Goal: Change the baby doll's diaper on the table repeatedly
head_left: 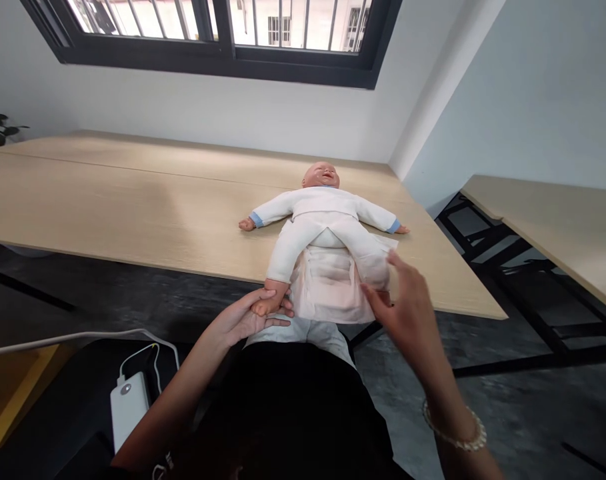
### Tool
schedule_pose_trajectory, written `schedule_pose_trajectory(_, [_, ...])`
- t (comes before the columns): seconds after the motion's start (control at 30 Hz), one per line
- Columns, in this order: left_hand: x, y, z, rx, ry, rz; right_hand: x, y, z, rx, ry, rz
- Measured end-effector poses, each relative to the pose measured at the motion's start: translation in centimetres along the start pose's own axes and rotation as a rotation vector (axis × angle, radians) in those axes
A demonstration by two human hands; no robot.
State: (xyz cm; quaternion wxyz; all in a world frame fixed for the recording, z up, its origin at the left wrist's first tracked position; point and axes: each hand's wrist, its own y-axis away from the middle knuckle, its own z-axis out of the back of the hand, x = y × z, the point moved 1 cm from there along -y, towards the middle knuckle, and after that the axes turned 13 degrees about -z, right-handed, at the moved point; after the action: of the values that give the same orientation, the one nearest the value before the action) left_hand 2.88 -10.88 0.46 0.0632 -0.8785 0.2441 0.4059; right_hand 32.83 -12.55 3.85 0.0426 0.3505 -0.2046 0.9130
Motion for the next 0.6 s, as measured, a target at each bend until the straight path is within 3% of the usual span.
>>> schedule_pose_trajectory(0.13, [1.1,-0.4,-0.2,-0.011,-0.026,0.018,2.5,3.8,-2.9,0.155,0.251,0.413])
schedule_pose_trajectory(0.3, [1.6,-0.7,-0.5,-0.03,-0.051,0.059,2.2,3.4,-4.1,0.026,0.383,0.575])
schedule_pose_trajectory(0.43, [1.6,-0.7,-0.6,-0.04,-0.085,0.052,3.7,-0.8,-2.5,-0.075,0.302,0.602])
schedule_pose_trajectory(0.53, [1.8,-0.5,-0.8,-0.062,-0.124,0.017,5.7,-5.9,-1.9,-0.155,0.342,0.547])
schedule_pose_trajectory(0.6, [2.0,-0.4,-1.0,-0.075,-0.155,0.0,6.7,-10.0,-2.3,-0.14,0.396,0.465])
